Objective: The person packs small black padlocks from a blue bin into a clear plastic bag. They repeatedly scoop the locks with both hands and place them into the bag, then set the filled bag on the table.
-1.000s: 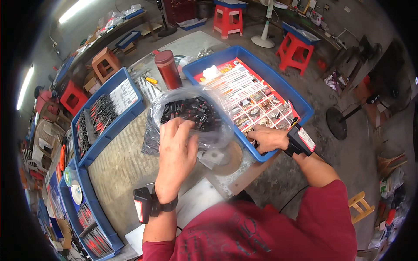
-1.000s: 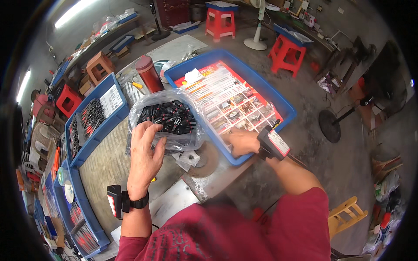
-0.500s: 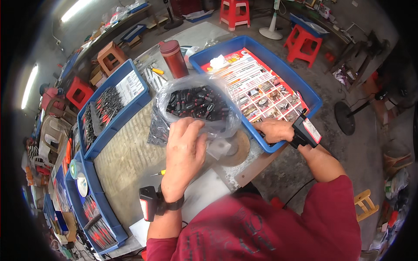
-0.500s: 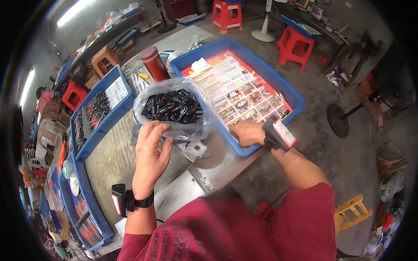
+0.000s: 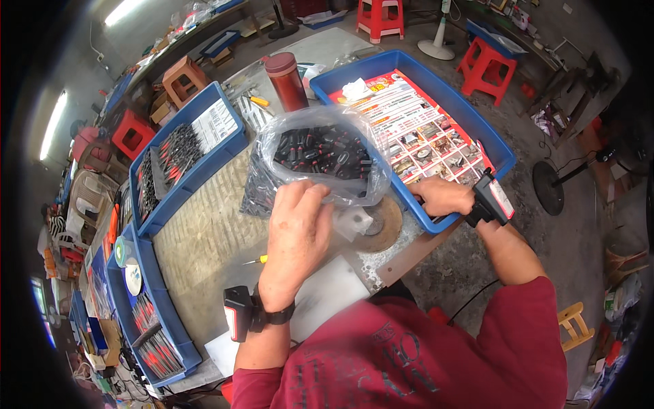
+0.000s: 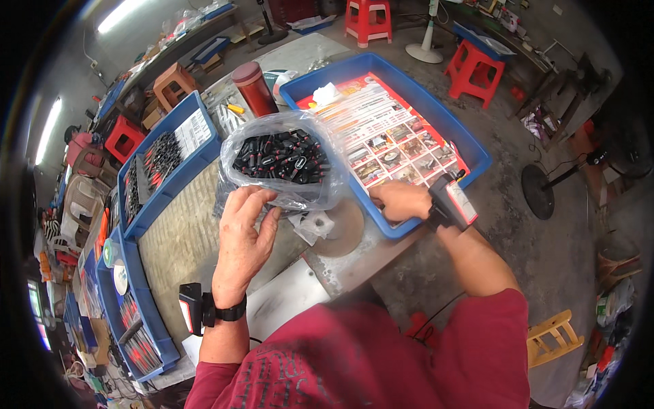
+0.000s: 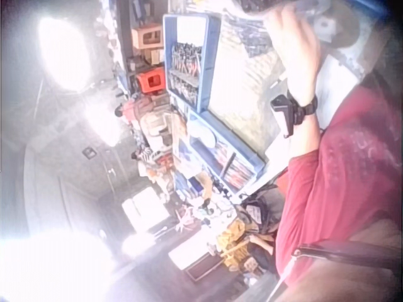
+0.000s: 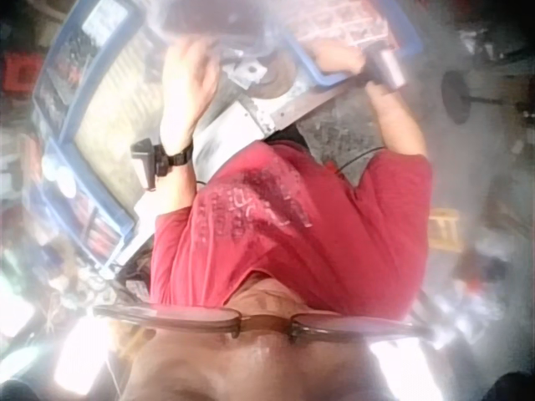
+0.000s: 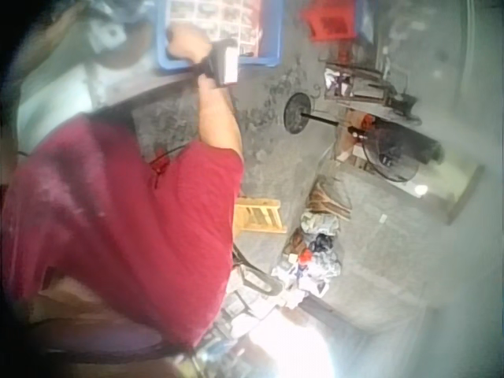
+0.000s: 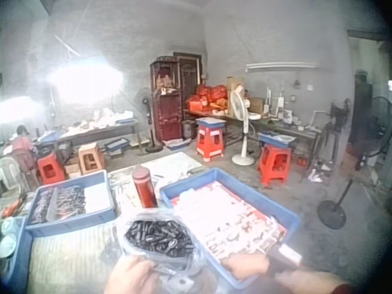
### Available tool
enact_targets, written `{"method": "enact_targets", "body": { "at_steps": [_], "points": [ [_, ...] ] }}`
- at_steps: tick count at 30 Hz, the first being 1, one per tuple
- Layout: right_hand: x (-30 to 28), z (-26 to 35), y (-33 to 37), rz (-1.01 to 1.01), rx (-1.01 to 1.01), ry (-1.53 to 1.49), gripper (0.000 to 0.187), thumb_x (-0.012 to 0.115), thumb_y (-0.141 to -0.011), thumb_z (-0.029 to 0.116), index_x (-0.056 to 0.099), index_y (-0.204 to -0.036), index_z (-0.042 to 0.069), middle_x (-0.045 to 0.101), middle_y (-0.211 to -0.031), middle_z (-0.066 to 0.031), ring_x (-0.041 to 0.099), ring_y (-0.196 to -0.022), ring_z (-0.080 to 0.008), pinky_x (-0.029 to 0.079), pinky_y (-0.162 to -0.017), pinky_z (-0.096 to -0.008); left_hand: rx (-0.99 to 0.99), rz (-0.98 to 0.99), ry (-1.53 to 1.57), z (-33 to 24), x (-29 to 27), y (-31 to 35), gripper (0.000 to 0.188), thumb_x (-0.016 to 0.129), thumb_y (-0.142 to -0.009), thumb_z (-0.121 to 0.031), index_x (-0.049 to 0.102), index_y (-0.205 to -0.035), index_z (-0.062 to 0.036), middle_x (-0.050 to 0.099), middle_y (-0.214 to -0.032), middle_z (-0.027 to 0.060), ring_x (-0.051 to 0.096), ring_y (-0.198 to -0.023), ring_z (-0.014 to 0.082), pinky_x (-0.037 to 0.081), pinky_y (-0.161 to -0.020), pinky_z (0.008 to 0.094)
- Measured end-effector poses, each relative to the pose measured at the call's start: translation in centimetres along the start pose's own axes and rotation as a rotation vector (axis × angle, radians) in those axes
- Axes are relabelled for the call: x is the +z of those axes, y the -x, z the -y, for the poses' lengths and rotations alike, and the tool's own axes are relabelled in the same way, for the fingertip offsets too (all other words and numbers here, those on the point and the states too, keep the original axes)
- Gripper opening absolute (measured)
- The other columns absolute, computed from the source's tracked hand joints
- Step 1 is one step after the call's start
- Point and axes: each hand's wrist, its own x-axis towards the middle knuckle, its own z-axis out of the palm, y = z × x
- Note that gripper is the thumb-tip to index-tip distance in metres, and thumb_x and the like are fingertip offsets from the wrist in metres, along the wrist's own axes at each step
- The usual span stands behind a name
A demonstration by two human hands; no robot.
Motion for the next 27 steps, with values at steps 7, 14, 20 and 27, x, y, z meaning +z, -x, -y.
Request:
{"method": "enact_targets", "body": {
  "at_steps": [7, 14, 20, 27],
  "points": [
    [-6.6, 2.7, 0.7, -0.249, 0.001, -0.113, 0.019, 0.055, -0.065, 0.004, 0.05, -0.083, 0.002, 0.052, -0.071, -0.0114, 0.05, -0.067, -0.0221, 0.041, -0.061, -0.035, -0.051, -0.025, -0.029, 0.6, -0.9, 0.5, 0.02, 0.065, -0.074, 0.0, 0.061, -0.094, -0.0008, 0.058, -0.094, 0.0142, 0.055, -0.089, 0.0318, 0.045, -0.077, 0.0373],
    [-7.9, 9.9, -4.4, -0.298, -0.339, -0.247, 0.024, 0.053, -0.064, 0.005, 0.05, -0.088, 0.002, 0.052, -0.078, -0.0088, 0.049, -0.074, -0.0207, 0.041, -0.067, -0.0307, 0.012, -0.033, -0.038, 0.8, -0.6, 0.6, 0.026, 0.062, -0.071, 0.003, 0.059, -0.096, -0.0017, 0.055, -0.091, 0.0142, 0.052, -0.084, 0.0335, 0.045, -0.073, 0.0402],
    [-4.4, 14.2, -9.9, -0.443, -0.468, -0.111, 0.029, 0.054, -0.07, 0.006, 0.057, -0.098, 0.003, 0.059, -0.09, -0.016, 0.056, -0.089, -0.0325, 0.045, -0.08, -0.0392, -0.002, -0.028, -0.029, 0.7, -0.6, 0.7, 0.024, 0.063, -0.071, 0.001, 0.059, -0.094, -0.0019, 0.055, -0.092, 0.0142, 0.052, -0.085, 0.0344, 0.045, -0.073, 0.0414],
    [-5.4, 10.7, -7.7, -0.666, -0.585, -0.164, 0.025, 0.059, -0.079, 0.006, 0.063, -0.103, 0.002, 0.061, -0.096, -0.0128, 0.059, -0.088, -0.0257, 0.048, -0.077, -0.0339, -0.063, -0.016, -0.016, 0.7, -1.3, 1.0, 0.021, 0.065, -0.074, 0.0, 0.061, -0.095, -0.0011, 0.058, -0.095, 0.0149, 0.054, -0.091, 0.0326, 0.045, -0.08, 0.0381]
  ]
}}
